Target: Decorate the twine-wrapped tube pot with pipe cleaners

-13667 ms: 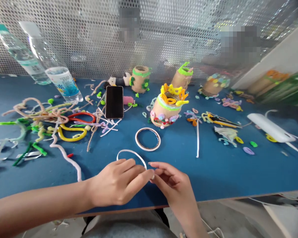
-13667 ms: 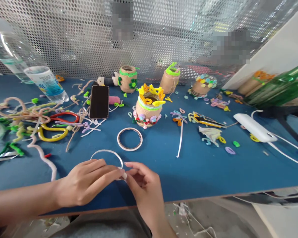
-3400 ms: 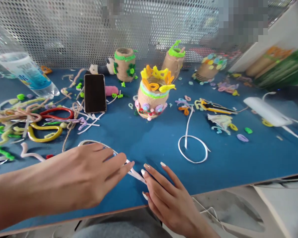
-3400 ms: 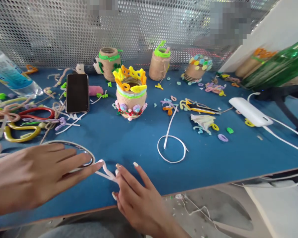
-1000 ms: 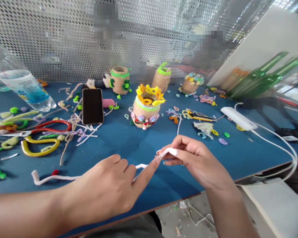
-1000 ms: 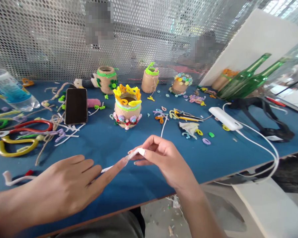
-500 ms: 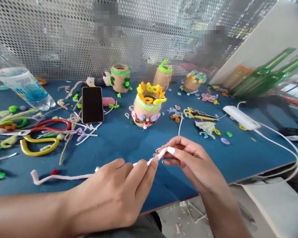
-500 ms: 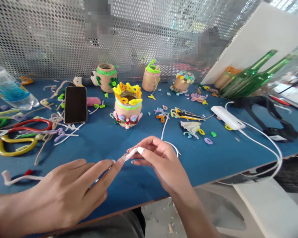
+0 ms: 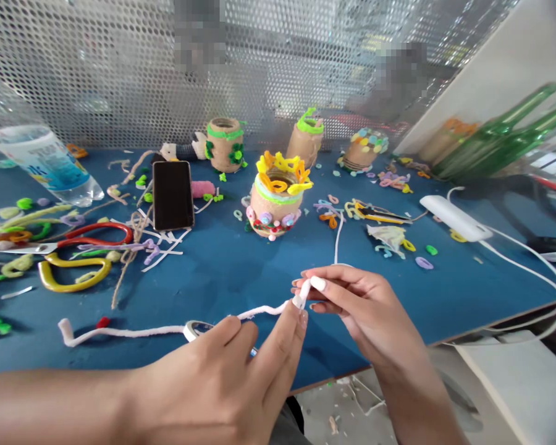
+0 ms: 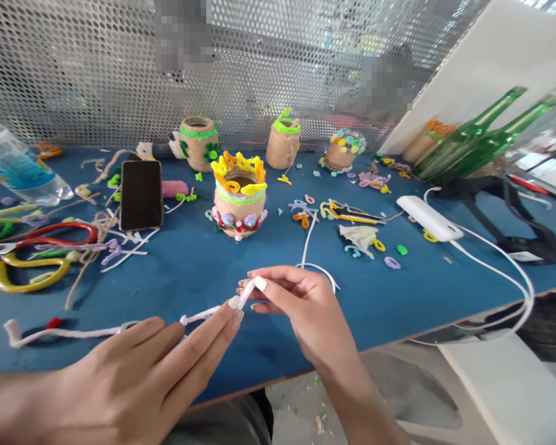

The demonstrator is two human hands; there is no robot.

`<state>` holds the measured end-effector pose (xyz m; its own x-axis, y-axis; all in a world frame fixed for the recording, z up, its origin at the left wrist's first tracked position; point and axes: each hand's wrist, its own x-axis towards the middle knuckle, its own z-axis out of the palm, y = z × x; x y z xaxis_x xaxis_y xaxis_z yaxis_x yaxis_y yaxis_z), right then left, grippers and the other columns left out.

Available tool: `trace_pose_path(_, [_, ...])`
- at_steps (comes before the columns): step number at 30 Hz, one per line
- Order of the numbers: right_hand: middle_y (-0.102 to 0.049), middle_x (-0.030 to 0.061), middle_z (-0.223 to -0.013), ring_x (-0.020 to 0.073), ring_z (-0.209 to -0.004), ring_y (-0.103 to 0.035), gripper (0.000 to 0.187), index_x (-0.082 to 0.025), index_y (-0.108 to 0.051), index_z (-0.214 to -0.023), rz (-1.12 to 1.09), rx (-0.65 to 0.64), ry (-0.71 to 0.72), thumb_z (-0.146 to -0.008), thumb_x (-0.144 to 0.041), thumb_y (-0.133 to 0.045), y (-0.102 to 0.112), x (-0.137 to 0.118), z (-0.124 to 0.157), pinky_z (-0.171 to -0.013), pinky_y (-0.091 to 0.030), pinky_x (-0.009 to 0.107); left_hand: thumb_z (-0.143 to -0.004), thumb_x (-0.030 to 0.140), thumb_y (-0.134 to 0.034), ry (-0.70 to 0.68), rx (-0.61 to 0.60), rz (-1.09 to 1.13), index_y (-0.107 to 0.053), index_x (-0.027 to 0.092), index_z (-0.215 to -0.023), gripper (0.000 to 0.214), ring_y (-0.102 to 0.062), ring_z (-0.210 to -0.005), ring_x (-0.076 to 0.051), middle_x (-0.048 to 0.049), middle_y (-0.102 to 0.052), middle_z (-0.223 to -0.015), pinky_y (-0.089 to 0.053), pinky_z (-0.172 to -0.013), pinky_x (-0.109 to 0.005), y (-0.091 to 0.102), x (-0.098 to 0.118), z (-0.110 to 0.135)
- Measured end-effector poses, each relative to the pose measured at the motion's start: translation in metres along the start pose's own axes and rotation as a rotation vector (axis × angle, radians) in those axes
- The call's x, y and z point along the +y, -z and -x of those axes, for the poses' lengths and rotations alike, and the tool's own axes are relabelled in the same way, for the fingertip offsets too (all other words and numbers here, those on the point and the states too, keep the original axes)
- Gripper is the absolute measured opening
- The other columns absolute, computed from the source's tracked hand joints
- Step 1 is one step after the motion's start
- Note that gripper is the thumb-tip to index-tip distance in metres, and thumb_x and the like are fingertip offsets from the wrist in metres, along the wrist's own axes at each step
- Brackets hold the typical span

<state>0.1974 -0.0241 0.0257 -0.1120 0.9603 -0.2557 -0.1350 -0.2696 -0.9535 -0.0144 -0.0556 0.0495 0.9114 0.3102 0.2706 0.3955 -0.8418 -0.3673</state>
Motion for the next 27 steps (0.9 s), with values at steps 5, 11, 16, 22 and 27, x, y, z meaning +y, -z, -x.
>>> trace_pose_path(5, [-0.075,0.0049,-0.078,0.0173,-0.071,-0.071,0.012,-0.022,-0.076,-0.080,0.049,0.030,0.036,-0.074,-0.032,-0.074,0.002,0.004,0.001,-0.062,-0.060,0.026,-0.090,0.019,-0.042,-0.004,0.023,0.041,-0.055,0.005,-0.125,0.040,-0.063,-0.062,-0.016,-0.0213,-0.057,-0.127,-0.044,-0.047,-0.029,-0.003,0.003,0.001])
trace_pose_path(11, [-0.075,0.0059,-0.076,0.0184,-0.067,-0.071,0.018,-0.020,-0.075,-0.087,0.138,0.054,0.080,-0.075,-0.033,-0.073,0.001,0.005,0.002,-0.060,-0.061,0.028,-0.090,0.023,-0.044,0.002,0.056,0.031,-0.056,0.005,-0.124,0.040,-0.065,-0.066,-0.017,-0.0217,-0.058,-0.126,-0.047,-0.048,-0.029,-0.006,0.008,0.000])
trace_pose_path(16, [-0.074,0.0038,-0.070,0.0172,-0.062,-0.070,0.011,-0.022,-0.075,-0.080,0.189,0.086,0.137,-0.076,-0.031,-0.072,-0.002,0.005,0.002,-0.058,-0.061,0.026,-0.089,0.023,-0.045,-0.027,0.093,0.023,-0.060,0.005,-0.119,0.037,-0.063,-0.059,-0.016,-0.0222,-0.061,-0.121,-0.047,-0.048,-0.028,-0.008,0.010,0.000])
trace_pose_path(22, [-0.073,0.0042,-0.069,0.0185,-0.060,-0.070,0.010,-0.022,-0.075,-0.076,0.202,0.115,0.165,-0.074,-0.031,-0.072,-0.004,0.005,0.003,-0.056,-0.061,0.029,-0.089,0.023,-0.046,-0.029,0.107,0.042,-0.060,0.004,-0.117,0.037,-0.066,-0.065,-0.018,-0.0215,-0.062,-0.120,-0.046,-0.048,-0.028,-0.011,0.010,0.001])
trace_pose_path(27, [-0.073,0.0039,-0.069,0.0180,-0.060,-0.070,0.009,-0.022,-0.075,-0.076,0.190,0.133,0.163,-0.074,-0.031,-0.073,-0.007,0.003,0.004,-0.056,-0.061,0.029,-0.088,0.023,-0.048,-0.029,0.122,0.017,-0.061,0.003,-0.116,0.037,-0.066,-0.062,-0.017,-0.0220,-0.062,-0.119,-0.046,-0.047,-0.028,-0.013,0.012,0.000])
